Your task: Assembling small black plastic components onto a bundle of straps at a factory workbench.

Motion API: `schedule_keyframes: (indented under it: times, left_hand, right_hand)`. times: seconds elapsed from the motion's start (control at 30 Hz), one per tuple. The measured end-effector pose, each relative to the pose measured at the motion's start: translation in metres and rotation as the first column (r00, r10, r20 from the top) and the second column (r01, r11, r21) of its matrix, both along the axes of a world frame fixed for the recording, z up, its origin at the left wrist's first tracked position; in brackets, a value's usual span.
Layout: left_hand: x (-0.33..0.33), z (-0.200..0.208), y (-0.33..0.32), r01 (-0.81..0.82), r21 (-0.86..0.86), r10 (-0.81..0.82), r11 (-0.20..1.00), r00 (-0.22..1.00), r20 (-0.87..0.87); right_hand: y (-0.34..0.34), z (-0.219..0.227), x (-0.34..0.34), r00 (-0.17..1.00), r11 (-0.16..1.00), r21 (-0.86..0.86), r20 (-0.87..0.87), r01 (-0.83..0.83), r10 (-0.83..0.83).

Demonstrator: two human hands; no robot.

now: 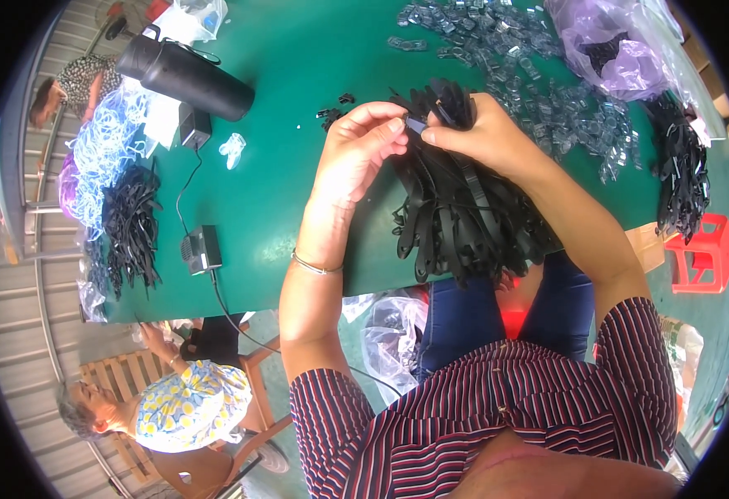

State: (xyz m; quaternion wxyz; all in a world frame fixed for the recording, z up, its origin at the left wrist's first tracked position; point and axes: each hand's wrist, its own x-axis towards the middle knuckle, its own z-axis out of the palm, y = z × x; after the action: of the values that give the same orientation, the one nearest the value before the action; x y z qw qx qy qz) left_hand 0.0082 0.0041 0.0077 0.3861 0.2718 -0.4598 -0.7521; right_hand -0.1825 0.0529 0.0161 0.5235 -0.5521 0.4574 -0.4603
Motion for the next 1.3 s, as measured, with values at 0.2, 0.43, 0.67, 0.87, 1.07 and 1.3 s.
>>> schedule_keyframes:
  times: [0.2, 0.43, 0.67, 0.87, 1.07, 1.3]
  left_hand:
    - [-0.008, 0.005, 0.008, 0.002, -0.058, 0.004, 0.998, 0.995, 0.097]
    - [-0.003, 0.009, 0.009, 0.034, -0.211, 0.036, 0.977, 0.946, 0.322]
    - [-0.011, 0.006, 0.011, -0.021, -0.242, 0.09, 0.97, 0.956, 0.28]
    - [-0.005, 0.007, 0.006, -0.12, -0.224, 0.183, 0.967, 0.94, 0.287]
    - [-0.008, 0.002, 0.006, -0.034, -0.338, 0.189, 0.94, 0.88, 0.436]
    - [0.013, 0.003, -0.01, -0.16, -0.454, 0.36, 0.876, 0.844, 0.398]
  right_hand:
    - [-0.001, -0.003, 0.001, 1.0, 1.0, -0.029, 0.006, -0.009, 0.01]
    - [0.001, -0.003, 0.005, 0.997, 0.971, -0.237, -0.068, 0.019, -0.037]
    - [-0.001, -0.015, 0.006, 0.983, 0.964, -0.257, -0.146, 0.074, -0.114]
    - [0.0, -0.009, 0.001, 0.989, 0.985, -0.151, -0.102, 0.087, -0.103]
    - [-0.005, -0.013, -0.003, 0.991, 0.998, -0.019, 0.12, 0.058, -0.055]
    - [-0.004, -0.002, -0.004, 0.986, 0.999, 0.041, 0.167, 0.009, -0.015]
